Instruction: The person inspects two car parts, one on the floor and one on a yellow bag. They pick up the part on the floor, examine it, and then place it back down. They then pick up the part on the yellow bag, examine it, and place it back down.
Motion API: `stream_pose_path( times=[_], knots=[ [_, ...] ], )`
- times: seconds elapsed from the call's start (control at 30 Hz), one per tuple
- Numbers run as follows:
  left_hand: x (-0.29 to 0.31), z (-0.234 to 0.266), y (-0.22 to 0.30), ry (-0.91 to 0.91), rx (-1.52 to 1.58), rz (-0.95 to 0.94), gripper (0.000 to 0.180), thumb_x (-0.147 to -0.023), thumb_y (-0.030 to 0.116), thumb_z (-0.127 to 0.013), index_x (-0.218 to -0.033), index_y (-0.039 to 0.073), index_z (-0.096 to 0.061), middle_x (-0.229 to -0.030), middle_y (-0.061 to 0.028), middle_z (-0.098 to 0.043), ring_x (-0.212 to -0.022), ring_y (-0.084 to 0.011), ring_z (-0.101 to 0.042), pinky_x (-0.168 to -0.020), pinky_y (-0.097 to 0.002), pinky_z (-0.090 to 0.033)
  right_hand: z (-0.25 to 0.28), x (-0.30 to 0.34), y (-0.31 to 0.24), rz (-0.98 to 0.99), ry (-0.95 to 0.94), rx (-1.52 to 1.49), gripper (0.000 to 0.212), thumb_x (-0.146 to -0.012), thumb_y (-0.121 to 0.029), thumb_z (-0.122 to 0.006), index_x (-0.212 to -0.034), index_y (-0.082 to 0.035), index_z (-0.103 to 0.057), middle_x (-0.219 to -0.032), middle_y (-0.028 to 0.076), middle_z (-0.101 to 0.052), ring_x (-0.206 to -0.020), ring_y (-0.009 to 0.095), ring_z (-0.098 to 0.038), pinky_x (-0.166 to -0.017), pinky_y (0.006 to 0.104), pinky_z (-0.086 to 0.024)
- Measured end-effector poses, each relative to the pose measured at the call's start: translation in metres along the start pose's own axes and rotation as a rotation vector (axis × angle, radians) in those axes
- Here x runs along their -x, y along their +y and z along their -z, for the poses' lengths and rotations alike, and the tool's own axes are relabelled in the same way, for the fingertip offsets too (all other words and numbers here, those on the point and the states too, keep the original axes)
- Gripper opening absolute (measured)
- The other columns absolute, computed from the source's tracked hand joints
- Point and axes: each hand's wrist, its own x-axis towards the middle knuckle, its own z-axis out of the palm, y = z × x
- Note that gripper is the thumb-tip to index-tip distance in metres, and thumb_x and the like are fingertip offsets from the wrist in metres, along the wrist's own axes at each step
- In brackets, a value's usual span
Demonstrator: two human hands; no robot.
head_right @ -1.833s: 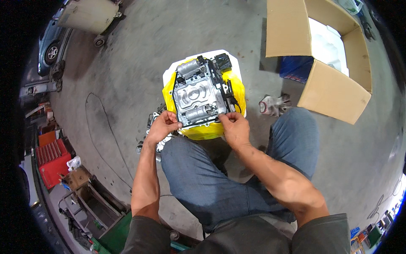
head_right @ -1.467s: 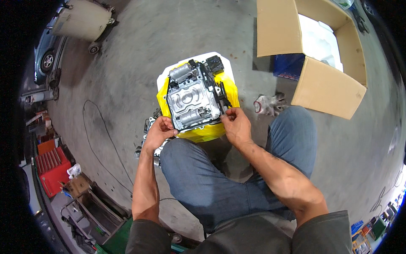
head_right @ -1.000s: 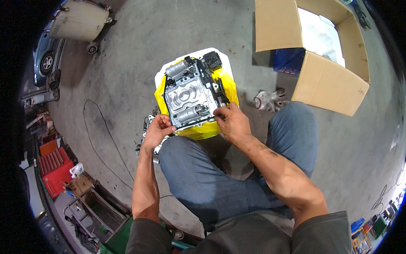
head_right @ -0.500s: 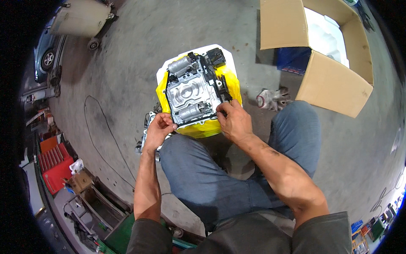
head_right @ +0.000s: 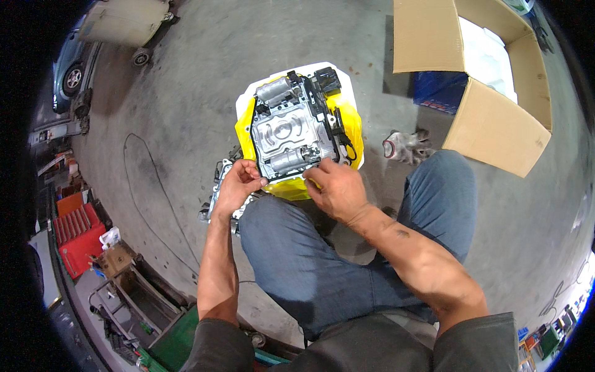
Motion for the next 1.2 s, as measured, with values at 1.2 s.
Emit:
stream_pose_path(
  times=[1.2],
  knots=[
    [-0.013,0.008,-0.026,-0.065,0.117,-0.066,0.030,-0.085,0.003,-0.077,-0.107,0.003,-0.056,-0.089,0.0019,-0.058,-0.081,-0.0070,-0.055,-0.074,-0.0216,-0.050,-0.055,-0.011,-0.021,0.306,-0.220,0.321,0.036,-0.087,-0.022,-0.058,-0.121,-0.019,-0.069,-0.084,0.008,-0.064,-0.065,0.024,-0.065,-0.058,0.0368,-0.052]
  ],
)
